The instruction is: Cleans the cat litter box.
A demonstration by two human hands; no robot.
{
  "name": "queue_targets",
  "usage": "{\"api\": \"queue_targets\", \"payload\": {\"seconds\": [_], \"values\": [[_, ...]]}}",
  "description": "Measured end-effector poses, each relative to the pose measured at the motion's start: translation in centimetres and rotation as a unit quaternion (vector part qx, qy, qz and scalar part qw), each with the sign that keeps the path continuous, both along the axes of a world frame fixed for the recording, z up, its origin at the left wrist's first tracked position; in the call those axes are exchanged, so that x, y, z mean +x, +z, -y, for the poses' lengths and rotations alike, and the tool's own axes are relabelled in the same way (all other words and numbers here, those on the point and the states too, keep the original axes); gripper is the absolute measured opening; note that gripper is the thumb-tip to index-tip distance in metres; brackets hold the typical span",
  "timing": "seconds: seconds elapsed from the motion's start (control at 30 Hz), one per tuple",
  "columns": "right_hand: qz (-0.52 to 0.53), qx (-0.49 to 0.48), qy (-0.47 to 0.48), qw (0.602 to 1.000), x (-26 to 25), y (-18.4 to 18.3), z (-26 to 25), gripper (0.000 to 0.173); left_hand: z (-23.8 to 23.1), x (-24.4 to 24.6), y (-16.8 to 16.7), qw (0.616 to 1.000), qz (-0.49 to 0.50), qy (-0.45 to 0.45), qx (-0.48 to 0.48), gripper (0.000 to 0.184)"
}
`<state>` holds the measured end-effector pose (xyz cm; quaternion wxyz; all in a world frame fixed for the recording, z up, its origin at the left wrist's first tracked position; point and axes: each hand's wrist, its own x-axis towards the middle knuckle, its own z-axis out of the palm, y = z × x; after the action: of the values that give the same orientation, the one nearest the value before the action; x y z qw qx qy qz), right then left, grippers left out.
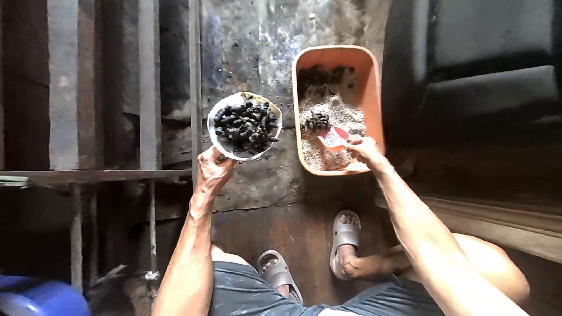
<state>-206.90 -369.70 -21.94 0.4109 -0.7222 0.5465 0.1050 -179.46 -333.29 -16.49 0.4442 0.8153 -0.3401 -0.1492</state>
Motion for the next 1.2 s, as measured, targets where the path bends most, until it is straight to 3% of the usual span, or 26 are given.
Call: {"api": "queue_targets", "payload": {"seconds": [0.23,0.47,0.7,0.9,1.0,1.07,1.1,1.13,1.17,1.2], "values": [[0.030,-0.012,-0.063,0.998,0.4,-1.8,-0.4,0.030,0.2,-0.2,0.3,1.000,-0.018,0.012,0.010,0.017],[0.077,-0.038,-0.064,0.994,0.3,-4.7,-0.5,0.033,0.1,-0.4,0.4,1.000,-0.009,0.004,0.009,0.017],[0.031,-0.080,-0.016,0.996,0.6,-3.1,0.0,0.032,-0.2,-0.9,1.2,1.000,-0.014,0.007,0.010,0.014],[0.062,-0.049,-0.050,0.996,2.9,-5.4,0.6,0.031,-0.7,-0.9,1.2,1.000,0.000,0.015,0.001,0.018],[0.064,-0.078,-0.015,0.995,2.5,-5.8,0.3,0.031,-0.8,-1.2,1.5,1.000,0.017,0.015,0.006,0.018],[0.060,-0.137,0.017,0.989,2.4,-4.2,-1.1,0.034,-1.2,-1.6,1.8,1.000,0.025,0.009,0.005,0.015],[0.021,-0.126,0.027,0.991,3.1,-1.0,-2.5,0.035,-1.4,-1.6,1.9,1.000,0.026,0.007,0.003,0.014],[-0.082,0.029,0.034,0.996,5.1,4.8,-2.7,0.040,-1.4,-1.6,1.9,1.000,0.023,0.008,0.001,0.015],[-0.114,0.072,0.020,0.991,6.2,7.2,-3.3,0.040,-1.2,-1.4,2.0,1.000,0.021,0.013,0.003,0.017],[-0.109,0.060,0.018,0.992,6.0,7.2,-3.5,0.039,-1.0,-1.4,2.2,1.000,0.020,0.018,0.005,0.019]]}}
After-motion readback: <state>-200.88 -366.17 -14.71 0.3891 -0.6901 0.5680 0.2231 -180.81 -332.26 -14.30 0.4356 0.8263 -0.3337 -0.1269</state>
